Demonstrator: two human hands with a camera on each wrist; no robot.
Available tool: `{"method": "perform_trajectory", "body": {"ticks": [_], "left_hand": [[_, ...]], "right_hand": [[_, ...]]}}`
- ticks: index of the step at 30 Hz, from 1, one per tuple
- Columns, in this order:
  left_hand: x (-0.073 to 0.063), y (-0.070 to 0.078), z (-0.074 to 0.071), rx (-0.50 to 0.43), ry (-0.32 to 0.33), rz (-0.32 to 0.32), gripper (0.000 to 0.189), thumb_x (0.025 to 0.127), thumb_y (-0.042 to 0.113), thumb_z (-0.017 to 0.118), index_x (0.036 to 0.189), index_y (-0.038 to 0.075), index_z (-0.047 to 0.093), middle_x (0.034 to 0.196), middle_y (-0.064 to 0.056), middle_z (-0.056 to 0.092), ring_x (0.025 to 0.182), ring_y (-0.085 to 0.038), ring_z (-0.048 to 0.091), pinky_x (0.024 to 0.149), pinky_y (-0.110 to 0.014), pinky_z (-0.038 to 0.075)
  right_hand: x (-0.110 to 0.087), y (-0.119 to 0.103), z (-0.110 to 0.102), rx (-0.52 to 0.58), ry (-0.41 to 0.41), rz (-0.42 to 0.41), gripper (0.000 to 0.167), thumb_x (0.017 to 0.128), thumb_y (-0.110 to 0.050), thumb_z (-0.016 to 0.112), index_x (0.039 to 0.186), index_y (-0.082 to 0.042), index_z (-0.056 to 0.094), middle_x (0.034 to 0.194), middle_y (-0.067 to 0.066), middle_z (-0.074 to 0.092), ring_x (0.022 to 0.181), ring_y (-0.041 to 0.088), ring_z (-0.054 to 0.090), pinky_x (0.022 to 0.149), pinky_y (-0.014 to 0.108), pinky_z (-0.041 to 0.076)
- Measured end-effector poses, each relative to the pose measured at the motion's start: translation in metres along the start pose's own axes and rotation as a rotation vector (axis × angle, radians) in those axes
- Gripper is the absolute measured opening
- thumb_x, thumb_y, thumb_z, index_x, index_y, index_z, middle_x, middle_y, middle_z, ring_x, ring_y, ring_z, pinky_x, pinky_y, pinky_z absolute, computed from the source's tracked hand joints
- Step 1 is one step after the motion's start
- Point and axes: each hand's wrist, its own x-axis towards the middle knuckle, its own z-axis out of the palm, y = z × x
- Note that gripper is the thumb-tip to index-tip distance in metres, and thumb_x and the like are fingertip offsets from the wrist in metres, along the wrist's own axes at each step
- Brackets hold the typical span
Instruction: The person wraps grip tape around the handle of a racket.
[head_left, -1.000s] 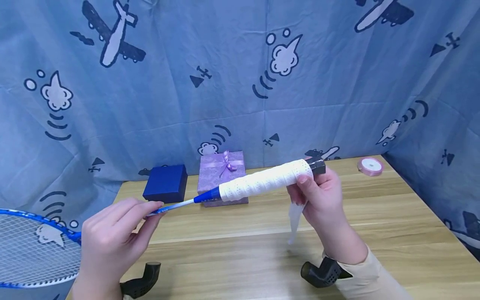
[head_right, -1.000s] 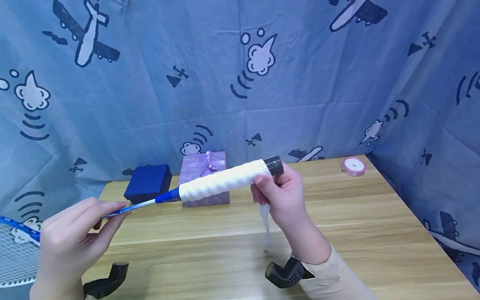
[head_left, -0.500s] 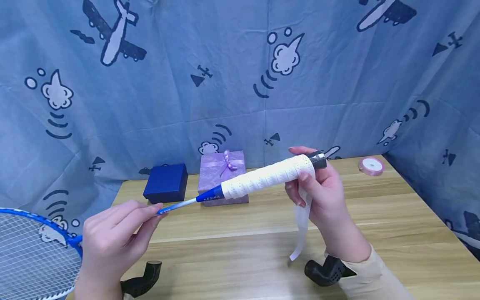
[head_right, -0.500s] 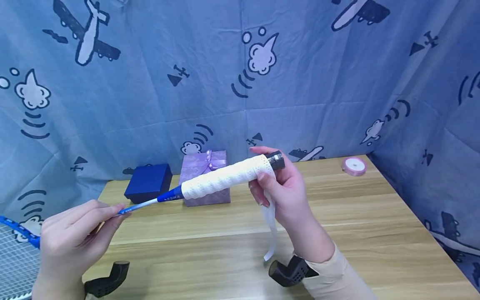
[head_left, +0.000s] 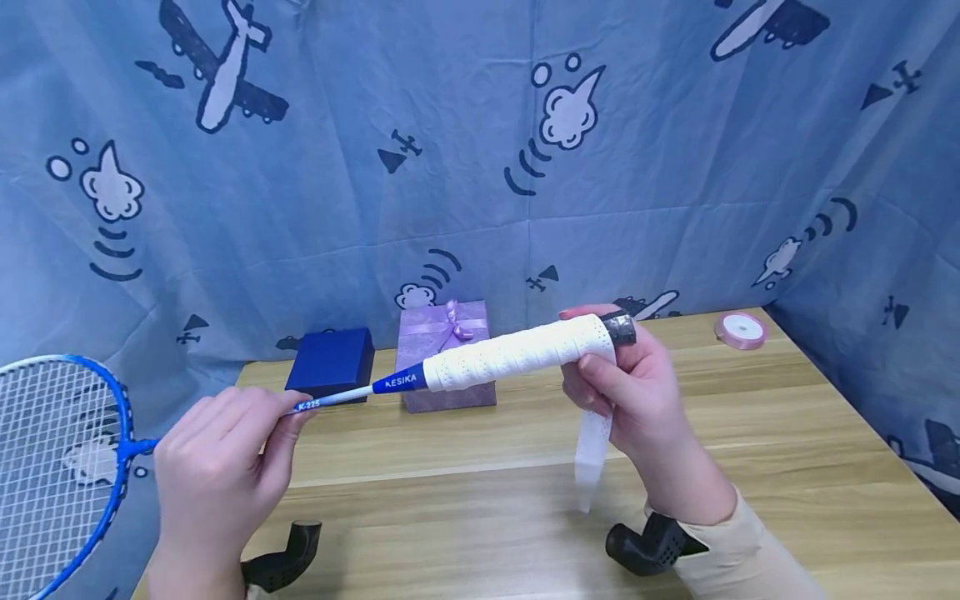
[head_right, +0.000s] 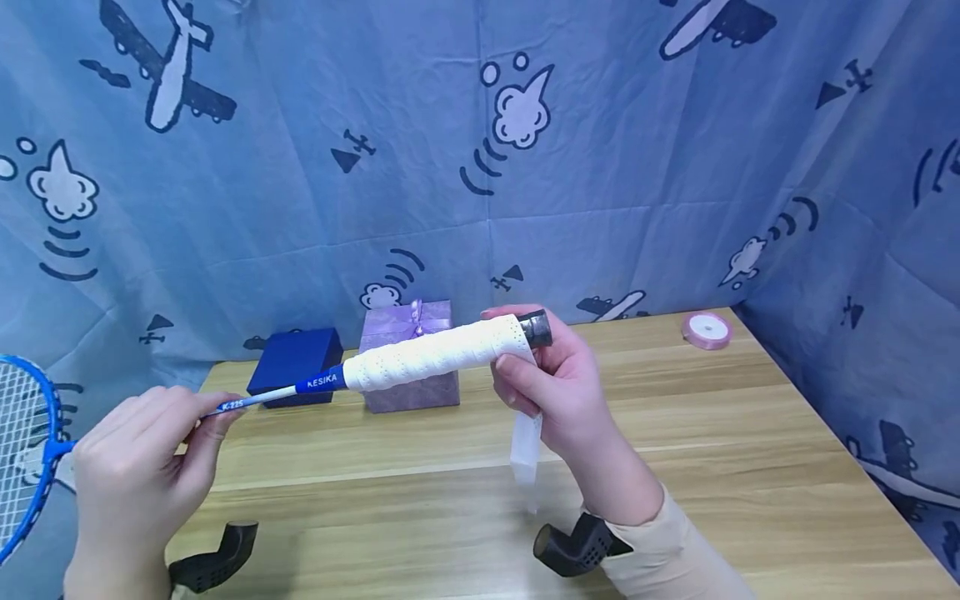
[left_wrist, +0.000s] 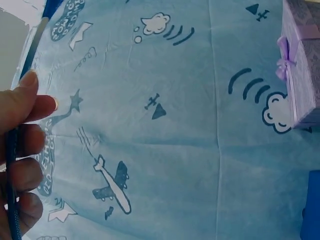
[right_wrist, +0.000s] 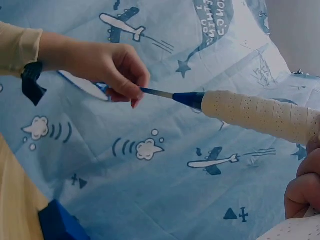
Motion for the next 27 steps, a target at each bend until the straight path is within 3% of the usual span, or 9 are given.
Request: {"method": "perform_trajectory", "body": {"ticks": [8,13,17,22,24,27], "left_hand": [[-0.0014,-0.0025,-0.0012,-0.088,-0.067,0.037,0.042,0.108,0.035,0.057,0.089,0.005,0.079,0.062,0.007,0.051,0.053,-0.003,0.031,0.048,-0.014,0.02],[-0.0009,-0.0012,-0.0027,-0.084,-0.065,0.021,0.044,0.106,0.038,0.058,0.089,0.004,0.079,0.063,0.005,0.057,0.052,-0.003,0.032,0.049,-0.013,0.02],[0.0001,0.001,-0.0014,-0.084,0.012,0.004,0.045,0.104,0.041,0.063,0.086,0.002,0.079,0.064,0.0,0.062,0.051,-0.006,0.034,0.049,-0.017,0.023],[-0.0005,0.0011,0.0022,-0.01,0.184,-0.05,0.047,0.101,0.041,0.066,0.082,0.0,0.078,0.069,-0.012,0.068,0.051,-0.025,0.048,0.054,-0.03,0.033],[-0.0019,-0.0008,0.0027,0.006,0.225,-0.071,0.048,0.1,0.043,0.068,0.081,-0.001,0.077,0.07,-0.014,0.069,0.052,-0.03,0.05,0.057,-0.032,0.034],[-0.0046,-0.0048,0.0027,-0.005,0.222,-0.077,0.049,0.099,0.044,0.069,0.081,-0.001,0.077,0.068,-0.013,0.068,0.053,-0.027,0.048,0.058,-0.03,0.033]], "right_hand": [[-0.0007,0.0005,0.0003,0.052,-0.038,-0.046,0.037,0.099,0.013,0.044,0.134,0.013,0.054,0.096,0.004,0.071,0.05,0.015,0.033,0.04,0.024,0.021],[-0.0006,-0.0008,0.001,-0.003,0.03,-0.079,0.031,0.099,0.011,0.049,0.127,0.013,0.061,0.1,0.008,0.074,0.048,0.016,0.033,0.04,0.026,0.021],[-0.0024,-0.0024,0.0016,-0.042,0.146,-0.093,0.022,0.1,0.006,0.054,0.119,0.008,0.066,0.101,0.011,0.076,0.053,0.019,0.037,0.041,0.028,0.021],[-0.0048,-0.0021,0.0015,-0.076,0.251,-0.114,0.012,0.102,-0.002,0.059,0.109,0.003,0.067,0.08,0.007,0.068,0.051,0.018,0.035,0.042,0.029,0.019],[-0.0042,-0.0018,0.0004,-0.059,0.255,-0.124,0.012,0.103,-0.005,0.06,0.107,0.004,0.067,0.074,0.006,0.063,0.048,0.017,0.033,0.042,0.028,0.019],[-0.0024,-0.0016,-0.0023,0.001,0.211,-0.137,0.02,0.105,-0.009,0.058,0.111,0.009,0.065,0.077,0.01,0.064,0.045,0.015,0.031,0.041,0.025,0.019]]}}
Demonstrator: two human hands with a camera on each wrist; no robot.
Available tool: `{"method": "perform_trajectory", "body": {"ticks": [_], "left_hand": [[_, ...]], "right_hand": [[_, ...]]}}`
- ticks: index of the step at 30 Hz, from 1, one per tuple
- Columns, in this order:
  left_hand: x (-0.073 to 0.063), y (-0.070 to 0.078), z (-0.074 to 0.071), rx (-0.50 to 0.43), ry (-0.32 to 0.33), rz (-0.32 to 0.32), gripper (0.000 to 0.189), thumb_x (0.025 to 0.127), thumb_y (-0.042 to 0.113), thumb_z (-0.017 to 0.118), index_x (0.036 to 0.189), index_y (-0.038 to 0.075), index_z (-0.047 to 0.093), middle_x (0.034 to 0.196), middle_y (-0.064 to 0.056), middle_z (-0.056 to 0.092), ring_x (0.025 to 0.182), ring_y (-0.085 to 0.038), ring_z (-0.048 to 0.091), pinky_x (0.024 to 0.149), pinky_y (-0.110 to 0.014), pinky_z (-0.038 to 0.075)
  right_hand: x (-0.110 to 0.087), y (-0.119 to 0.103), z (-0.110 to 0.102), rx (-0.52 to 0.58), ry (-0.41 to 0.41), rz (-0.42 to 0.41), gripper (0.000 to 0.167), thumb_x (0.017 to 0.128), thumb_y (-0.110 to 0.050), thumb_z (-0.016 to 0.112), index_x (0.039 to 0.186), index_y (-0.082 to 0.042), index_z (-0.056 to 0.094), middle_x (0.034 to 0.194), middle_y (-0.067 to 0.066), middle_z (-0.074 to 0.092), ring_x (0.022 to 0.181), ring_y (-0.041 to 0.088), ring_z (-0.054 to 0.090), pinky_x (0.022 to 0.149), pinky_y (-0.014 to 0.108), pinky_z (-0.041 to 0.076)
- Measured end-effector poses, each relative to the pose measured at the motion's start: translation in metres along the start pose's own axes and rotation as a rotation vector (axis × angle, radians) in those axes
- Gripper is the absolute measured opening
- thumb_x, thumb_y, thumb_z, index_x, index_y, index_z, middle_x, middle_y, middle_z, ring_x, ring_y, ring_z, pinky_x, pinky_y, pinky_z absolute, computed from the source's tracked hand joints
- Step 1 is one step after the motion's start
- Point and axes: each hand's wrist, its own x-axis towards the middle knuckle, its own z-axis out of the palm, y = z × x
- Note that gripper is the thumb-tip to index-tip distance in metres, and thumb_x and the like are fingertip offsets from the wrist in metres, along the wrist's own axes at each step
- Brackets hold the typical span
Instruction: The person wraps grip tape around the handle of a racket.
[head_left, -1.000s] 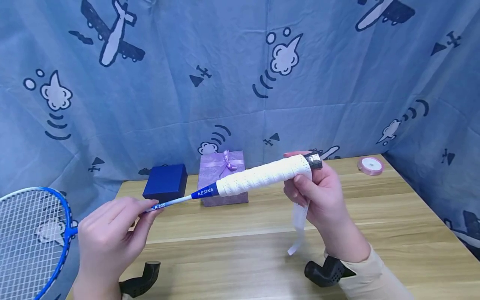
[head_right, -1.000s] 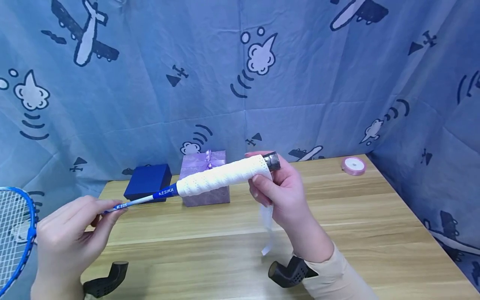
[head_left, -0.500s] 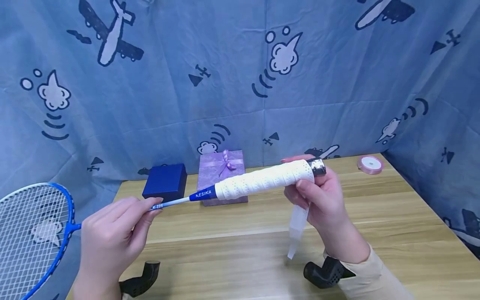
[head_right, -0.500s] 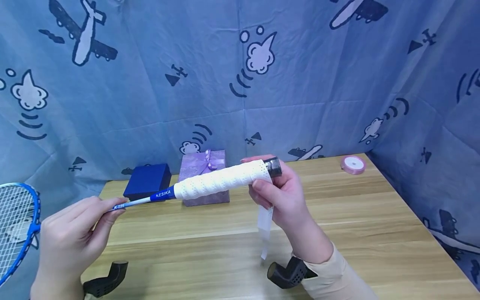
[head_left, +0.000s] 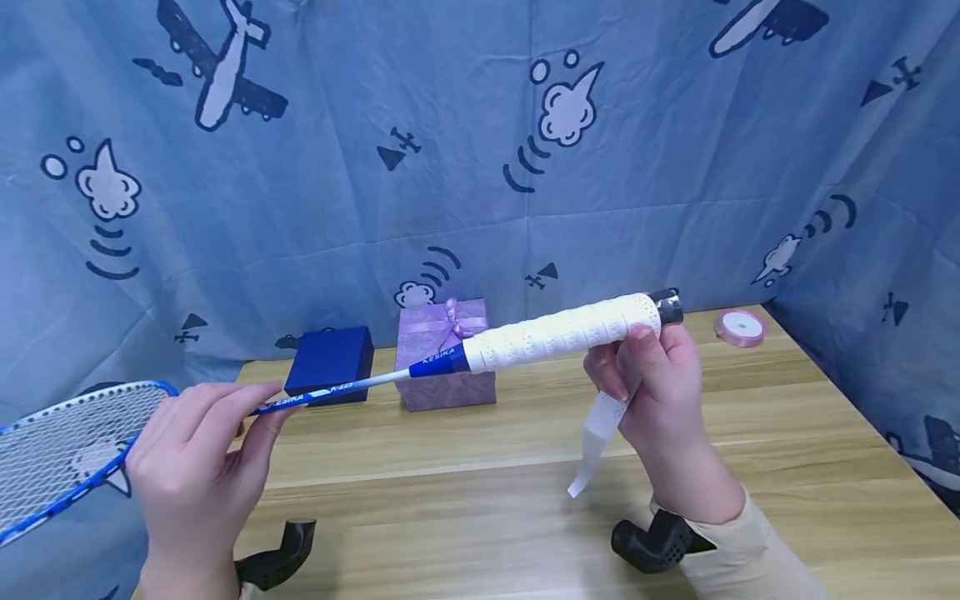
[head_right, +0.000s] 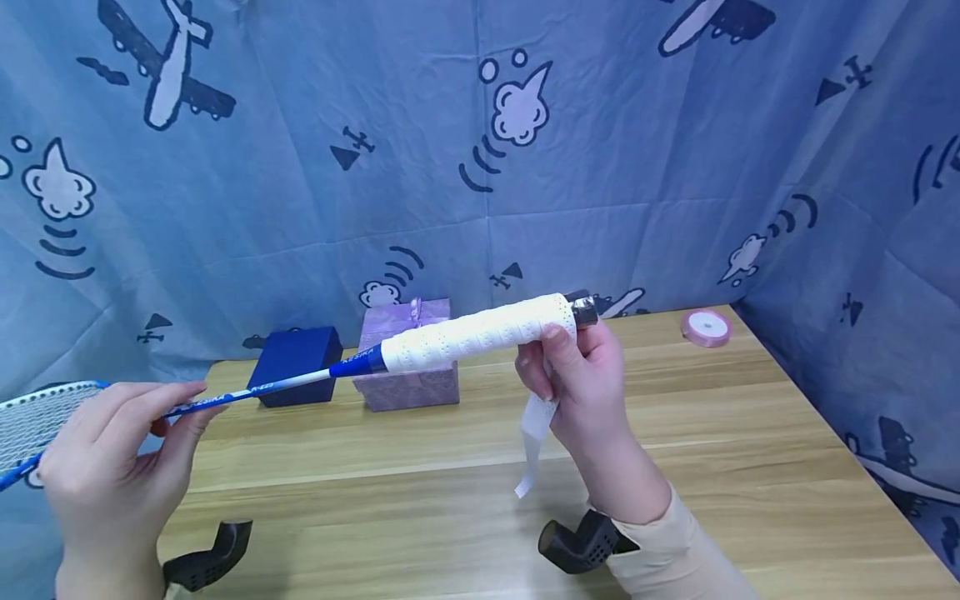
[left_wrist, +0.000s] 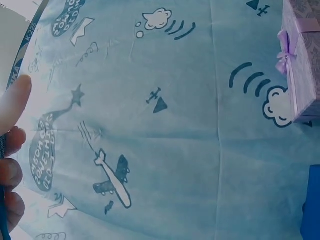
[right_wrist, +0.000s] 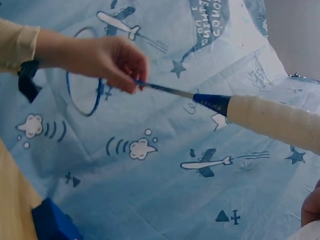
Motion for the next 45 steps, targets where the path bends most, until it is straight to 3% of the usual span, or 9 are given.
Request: {"method": "perform_trajectory", "body": {"ticks": [5,11,15,19,24,29,33,40,45], "left_hand": [[-0.003,-0.006,0.002,-0.066,0.0,0.051,0.046,0.097,0.042,0.073,0.073,0.003,0.077,0.059,-0.005,0.06,0.049,-0.017,0.041,0.05,-0.023,0.03],[-0.004,-0.009,-0.002,-0.092,-0.037,0.054,0.045,0.097,0.041,0.073,0.075,0.002,0.078,0.059,-0.005,0.06,0.049,-0.013,0.041,0.05,-0.018,0.027],[-0.003,-0.01,-0.002,-0.104,0.002,0.05,0.043,0.095,0.04,0.076,0.074,0.002,0.078,0.059,-0.007,0.061,0.049,-0.016,0.043,0.054,-0.017,0.03],[-0.002,-0.01,0.0,-0.076,0.092,0.064,0.044,0.093,0.042,0.077,0.075,0.001,0.079,0.06,-0.011,0.065,0.047,-0.026,0.045,0.056,-0.021,0.033],[0.003,-0.003,0.009,-0.034,0.286,0.058,0.044,0.091,0.043,0.079,0.074,0.002,0.078,0.062,-0.015,0.065,0.053,-0.035,0.047,0.069,-0.033,0.036],[0.006,0.0,0.017,-0.043,0.407,0.061,0.04,0.088,0.04,0.082,0.069,0.006,0.075,0.059,-0.015,0.062,0.054,-0.034,0.047,0.079,-0.036,0.037],[0.004,-0.002,0.014,-0.043,0.354,0.061,0.04,0.09,0.039,0.081,0.069,0.005,0.076,0.059,-0.014,0.061,0.053,-0.032,0.046,0.072,-0.036,0.036],[0.004,-0.004,0.012,-0.074,0.302,0.064,0.039,0.089,0.036,0.082,0.069,0.004,0.078,0.058,-0.012,0.064,0.049,-0.029,0.047,0.064,-0.036,0.034],[0.006,-0.004,0.012,-0.094,0.269,0.086,0.038,0.091,0.035,0.081,0.07,0.004,0.078,0.058,-0.012,0.063,0.048,-0.029,0.045,0.059,-0.033,0.032]], "right_hand": [[0.006,-0.002,-0.004,0.075,-0.085,0.023,0.029,0.107,-0.005,0.05,0.13,0.012,0.056,0.078,0.011,0.061,0.045,0.013,0.031,0.04,0.022,0.02],[0.011,-0.005,-0.006,0.205,-0.171,0.045,0.038,0.106,0.0,0.036,0.141,0.014,0.047,0.086,0.015,0.063,0.051,0.018,0.035,0.042,0.023,0.023],[0.011,-0.005,-0.006,0.19,-0.198,0.033,0.038,0.106,0.002,0.037,0.14,0.018,0.047,0.088,0.017,0.065,0.052,0.021,0.039,0.043,0.025,0.026],[0.009,-0.005,-0.005,0.088,-0.142,-0.006,0.028,0.106,0.0,0.048,0.128,0.016,0.055,0.083,0.017,0.067,0.051,0.022,0.042,0.043,0.027,0.03],[0.006,-0.005,-0.004,-0.057,-0.015,-0.027,0.022,0.102,-0.013,0.064,0.109,0.008,0.063,0.076,0.016,0.069,0.047,0.022,0.046,0.043,0.028,0.037],[0.005,-0.006,-0.003,-0.205,0.058,-0.026,0.025,0.096,-0.018,0.075,0.1,0.006,0.068,0.066,0.011,0.062,0.044,0.019,0.041,0.038,0.029,0.026],[0.006,-0.006,-0.004,-0.191,0.012,-0.029,0.023,0.097,-0.01,0.073,0.108,0.008,0.067,0.071,0.008,0.06,0.045,0.019,0.036,0.038,0.029,0.02],[0.008,-0.008,-0.005,-0.158,-0.117,-0.046,0.032,0.104,0.003,0.049,0.132,0.017,0.056,0.072,0.01,0.055,0.051,0.019,0.041,0.039,0.027,0.025],[0.01,-0.008,-0.007,-0.098,-0.14,-0.045,0.032,0.105,0.002,0.047,0.132,0.017,0.054,0.083,0.014,0.065,0.053,0.021,0.045,0.04,0.028,0.029]]}}
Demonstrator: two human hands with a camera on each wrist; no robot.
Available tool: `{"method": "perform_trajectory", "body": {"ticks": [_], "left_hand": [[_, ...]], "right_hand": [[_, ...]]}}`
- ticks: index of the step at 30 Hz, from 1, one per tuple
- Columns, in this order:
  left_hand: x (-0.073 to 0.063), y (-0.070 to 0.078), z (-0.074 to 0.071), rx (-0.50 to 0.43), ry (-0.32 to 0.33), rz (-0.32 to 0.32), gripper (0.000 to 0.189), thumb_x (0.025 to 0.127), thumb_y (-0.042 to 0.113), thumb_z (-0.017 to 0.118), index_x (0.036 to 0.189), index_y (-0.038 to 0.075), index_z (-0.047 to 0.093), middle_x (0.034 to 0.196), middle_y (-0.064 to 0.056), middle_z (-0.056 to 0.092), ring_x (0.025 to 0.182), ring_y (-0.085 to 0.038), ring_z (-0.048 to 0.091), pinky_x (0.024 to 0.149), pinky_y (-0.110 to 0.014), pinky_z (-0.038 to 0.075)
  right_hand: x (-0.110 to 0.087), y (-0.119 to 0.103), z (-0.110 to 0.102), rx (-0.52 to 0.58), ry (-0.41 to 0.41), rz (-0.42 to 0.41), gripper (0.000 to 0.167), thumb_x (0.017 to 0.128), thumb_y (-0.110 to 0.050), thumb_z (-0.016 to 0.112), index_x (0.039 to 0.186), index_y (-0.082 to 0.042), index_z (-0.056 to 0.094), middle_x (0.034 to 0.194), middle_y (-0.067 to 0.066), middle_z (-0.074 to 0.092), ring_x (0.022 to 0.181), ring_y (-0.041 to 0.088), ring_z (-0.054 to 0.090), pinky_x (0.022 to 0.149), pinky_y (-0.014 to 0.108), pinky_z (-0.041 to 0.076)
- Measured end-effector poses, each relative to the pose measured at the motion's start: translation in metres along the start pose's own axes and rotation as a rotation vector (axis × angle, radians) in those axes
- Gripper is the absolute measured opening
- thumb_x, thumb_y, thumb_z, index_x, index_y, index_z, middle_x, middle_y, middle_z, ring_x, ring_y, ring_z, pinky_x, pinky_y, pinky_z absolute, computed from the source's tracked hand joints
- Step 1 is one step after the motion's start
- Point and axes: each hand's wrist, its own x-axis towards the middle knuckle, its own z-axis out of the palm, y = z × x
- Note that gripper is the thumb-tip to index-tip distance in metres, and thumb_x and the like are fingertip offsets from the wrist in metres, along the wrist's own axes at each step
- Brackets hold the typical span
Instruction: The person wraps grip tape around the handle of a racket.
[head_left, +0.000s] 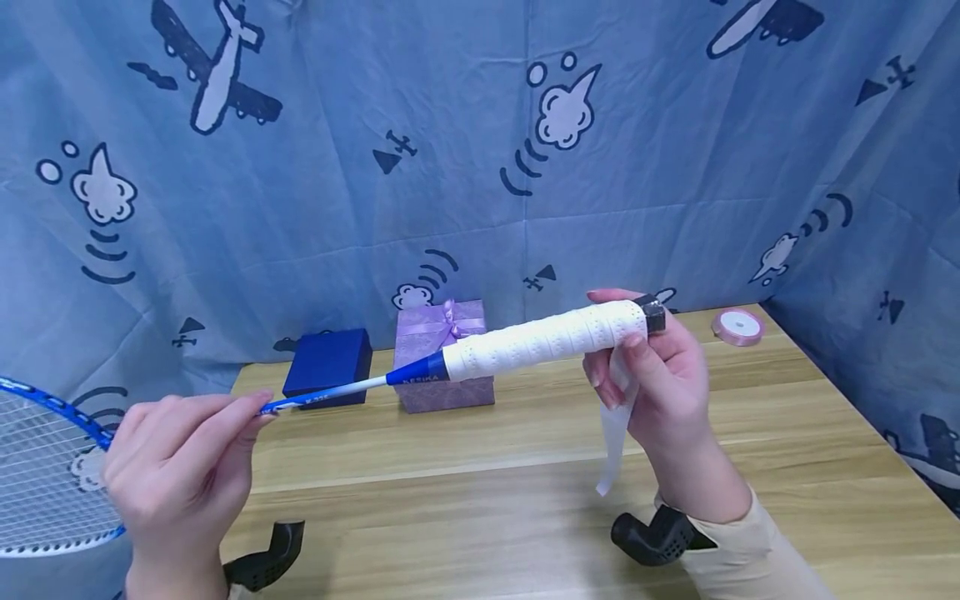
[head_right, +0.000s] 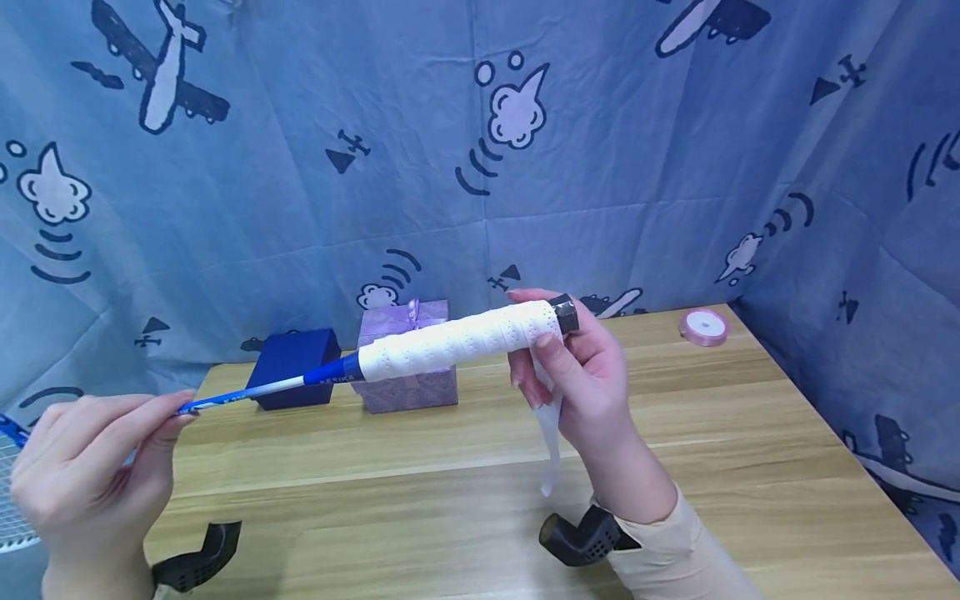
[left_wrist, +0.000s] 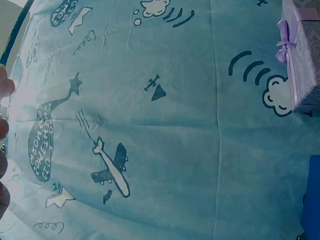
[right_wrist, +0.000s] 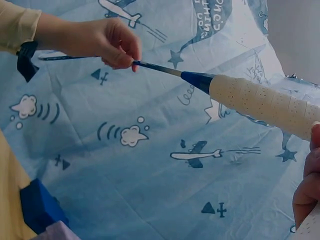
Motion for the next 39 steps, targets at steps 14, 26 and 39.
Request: {"method": "perform_trajectory", "body": {"ticks": [14,26,39], "left_hand": [[0.0,-0.001,-0.004,-0.012,-0.047,0.039,0.039,0.092,0.038,0.08,0.072,0.005,0.079,0.053,-0.01,0.057,0.042,-0.024,0.032,0.049,-0.023,0.018],[0.003,0.001,-0.007,-0.008,-0.096,0.058,0.039,0.095,0.036,0.077,0.073,0.005,0.079,0.049,-0.008,0.055,0.04,-0.02,0.031,0.048,-0.023,0.01],[0.0,-0.005,-0.012,0.012,-0.176,0.017,0.045,0.096,0.04,0.074,0.072,0.003,0.077,0.052,-0.007,0.056,0.044,-0.02,0.034,0.054,-0.022,0.021]], "right_hand": [[-0.001,0.003,-0.001,-0.124,0.133,-0.019,0.032,0.099,-0.024,0.071,0.101,0.008,0.068,0.061,0.01,0.056,0.044,0.019,0.039,0.038,0.029,0.023],[0.001,-0.005,-0.004,-0.105,0.079,0.065,0.033,0.102,0.0,0.06,0.133,0.01,0.055,0.074,0.008,0.061,0.05,0.019,0.038,0.041,0.029,0.023],[0.0,-0.006,-0.001,-0.206,0.084,0.044,0.029,0.102,0.002,0.059,0.129,0.012,0.056,0.107,0.016,0.071,0.069,0.022,0.059,0.051,0.025,0.046]]}}
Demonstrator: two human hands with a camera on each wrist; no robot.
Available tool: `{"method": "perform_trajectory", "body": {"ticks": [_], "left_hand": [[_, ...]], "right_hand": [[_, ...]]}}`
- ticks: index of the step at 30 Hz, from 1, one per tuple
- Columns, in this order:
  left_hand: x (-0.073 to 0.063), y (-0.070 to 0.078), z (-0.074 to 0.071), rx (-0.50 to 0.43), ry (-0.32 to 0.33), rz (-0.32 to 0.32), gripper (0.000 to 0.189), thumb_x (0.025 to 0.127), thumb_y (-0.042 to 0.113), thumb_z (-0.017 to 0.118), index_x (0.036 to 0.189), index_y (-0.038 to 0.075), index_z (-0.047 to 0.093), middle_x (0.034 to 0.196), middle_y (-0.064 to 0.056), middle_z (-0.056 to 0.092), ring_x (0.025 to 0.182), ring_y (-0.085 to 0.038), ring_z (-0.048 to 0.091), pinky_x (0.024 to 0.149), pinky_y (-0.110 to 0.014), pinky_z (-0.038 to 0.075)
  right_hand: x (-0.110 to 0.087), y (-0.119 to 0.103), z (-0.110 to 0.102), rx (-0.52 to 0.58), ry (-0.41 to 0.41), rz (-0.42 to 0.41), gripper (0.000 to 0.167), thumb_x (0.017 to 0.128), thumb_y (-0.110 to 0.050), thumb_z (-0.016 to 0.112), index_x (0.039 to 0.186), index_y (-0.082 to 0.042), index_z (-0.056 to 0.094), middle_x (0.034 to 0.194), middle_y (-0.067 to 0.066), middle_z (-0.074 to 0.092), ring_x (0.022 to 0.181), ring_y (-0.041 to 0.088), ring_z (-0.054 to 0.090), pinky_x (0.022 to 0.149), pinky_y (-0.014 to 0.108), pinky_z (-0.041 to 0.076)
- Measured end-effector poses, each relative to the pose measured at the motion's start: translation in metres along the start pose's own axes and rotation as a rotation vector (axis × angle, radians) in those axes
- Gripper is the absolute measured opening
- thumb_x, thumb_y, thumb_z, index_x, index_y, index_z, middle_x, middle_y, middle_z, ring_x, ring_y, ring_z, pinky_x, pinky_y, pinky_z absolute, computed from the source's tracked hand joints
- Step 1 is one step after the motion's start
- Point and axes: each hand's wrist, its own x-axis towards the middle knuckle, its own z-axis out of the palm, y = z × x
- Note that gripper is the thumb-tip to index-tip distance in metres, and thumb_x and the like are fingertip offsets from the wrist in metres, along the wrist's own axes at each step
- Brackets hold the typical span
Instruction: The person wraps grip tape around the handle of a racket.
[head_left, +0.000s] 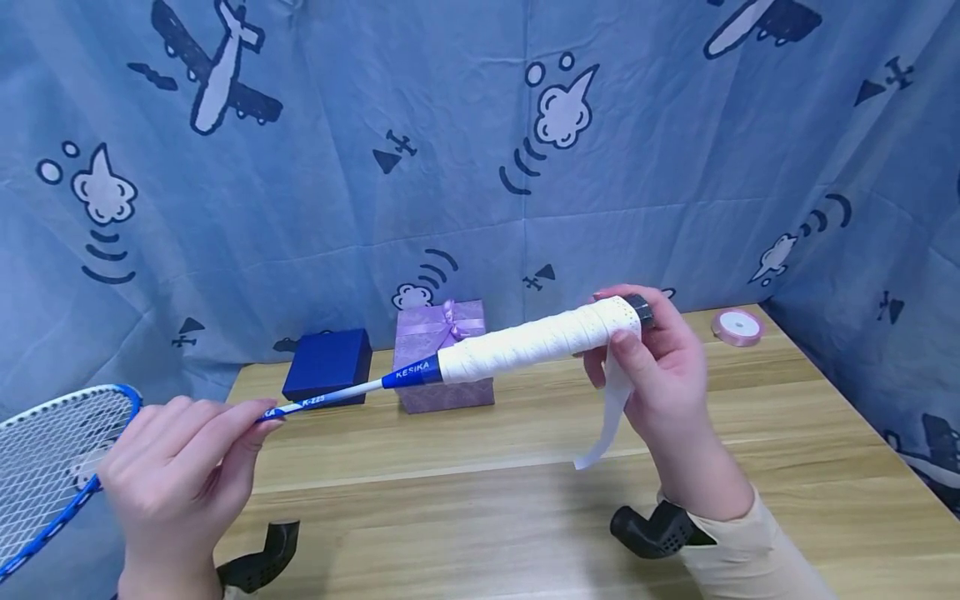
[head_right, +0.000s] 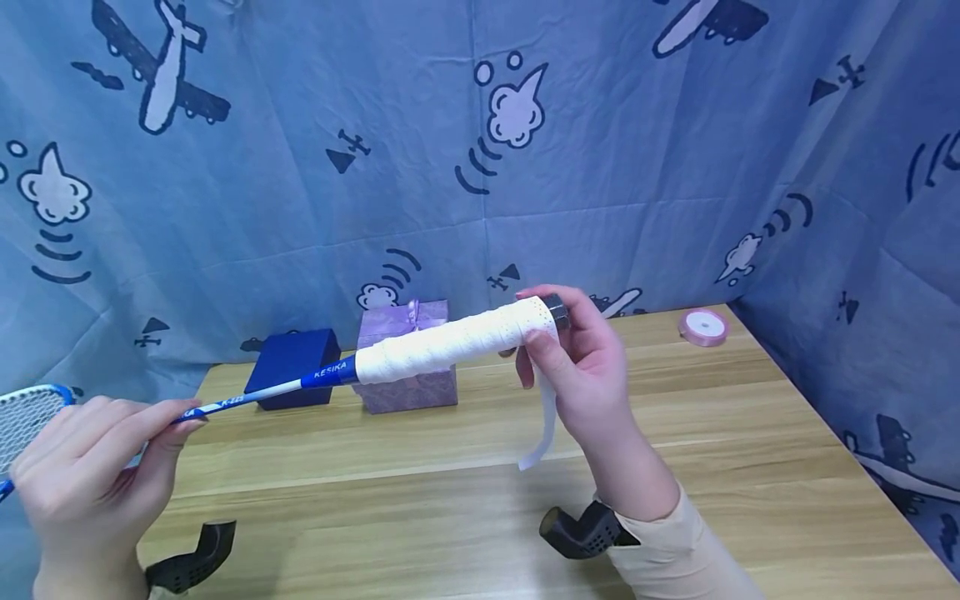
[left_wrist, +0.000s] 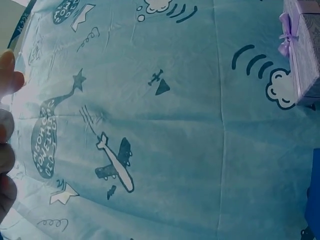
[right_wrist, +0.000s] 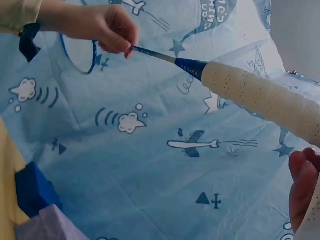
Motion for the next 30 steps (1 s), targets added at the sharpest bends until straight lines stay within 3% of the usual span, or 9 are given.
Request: {"method": "perform_trajectory", "body": {"ticks": [3,10,19,22,26,30], "left_hand": [[0.0,0.0,0.0,0.011,-0.027,-0.014,0.045,0.097,0.04,0.073,0.072,0.003,0.077,0.055,-0.008,0.059,0.047,-0.023,0.039,0.057,-0.024,0.026],[-0.002,-0.002,-0.001,0.023,-0.071,-0.031,0.046,0.098,0.041,0.071,0.074,0.002,0.077,0.057,-0.007,0.06,0.049,-0.024,0.041,0.062,-0.024,0.029],[0.0,0.005,-0.003,0.032,-0.136,-0.045,0.046,0.1,0.04,0.069,0.077,0.001,0.077,0.059,-0.007,0.061,0.047,-0.021,0.037,0.055,-0.021,0.027],[0.001,0.01,0.0,0.045,-0.112,-0.023,0.043,0.101,0.038,0.068,0.081,0.003,0.079,0.064,-0.011,0.065,0.047,-0.025,0.04,0.051,-0.025,0.03],[0.003,0.011,0.006,0.001,-0.033,0.025,0.029,0.1,0.026,0.07,0.083,0.007,0.082,0.066,-0.012,0.068,0.046,-0.028,0.044,0.048,-0.029,0.032],[0.002,0.01,0.005,-0.016,-0.044,0.036,0.027,0.1,0.022,0.069,0.084,0.006,0.083,0.067,-0.01,0.07,0.046,-0.027,0.048,0.048,-0.029,0.031]], "right_hand": [[-0.001,-0.001,0.002,-0.053,0.046,-0.002,0.03,0.102,0.002,0.059,0.13,0.011,0.056,0.115,0.018,0.069,0.075,0.022,0.064,0.057,0.026,0.053],[-0.002,-0.002,0.007,-0.155,0.122,-0.049,0.036,0.099,0.002,0.064,0.133,0.013,0.057,0.099,0.014,0.067,0.064,0.02,0.061,0.058,0.024,0.054],[-0.001,0.002,0.012,-0.083,0.21,-0.003,0.024,0.098,0.007,0.061,0.122,0.011,0.063,0.091,0.014,0.069,0.064,0.024,0.069,0.056,0.028,0.055],[-0.002,0.004,0.012,-0.066,0.239,0.032,0.018,0.098,0.002,0.065,0.116,0.008,0.065,0.089,0.013,0.07,0.063,0.023,0.069,0.055,0.027,0.056],[-0.003,0.004,0.011,-0.037,0.236,0.056,0.013,0.098,0.0,0.066,0.11,0.005,0.064,0.085,0.012,0.07,0.058,0.021,0.064,0.054,0.026,0.054],[-0.003,0.006,0.01,-0.011,0.196,0.016,0.011,0.099,0.004,0.062,0.11,0.006,0.061,0.081,0.011,0.067,0.05,0.02,0.054,0.048,0.026,0.048]]}}
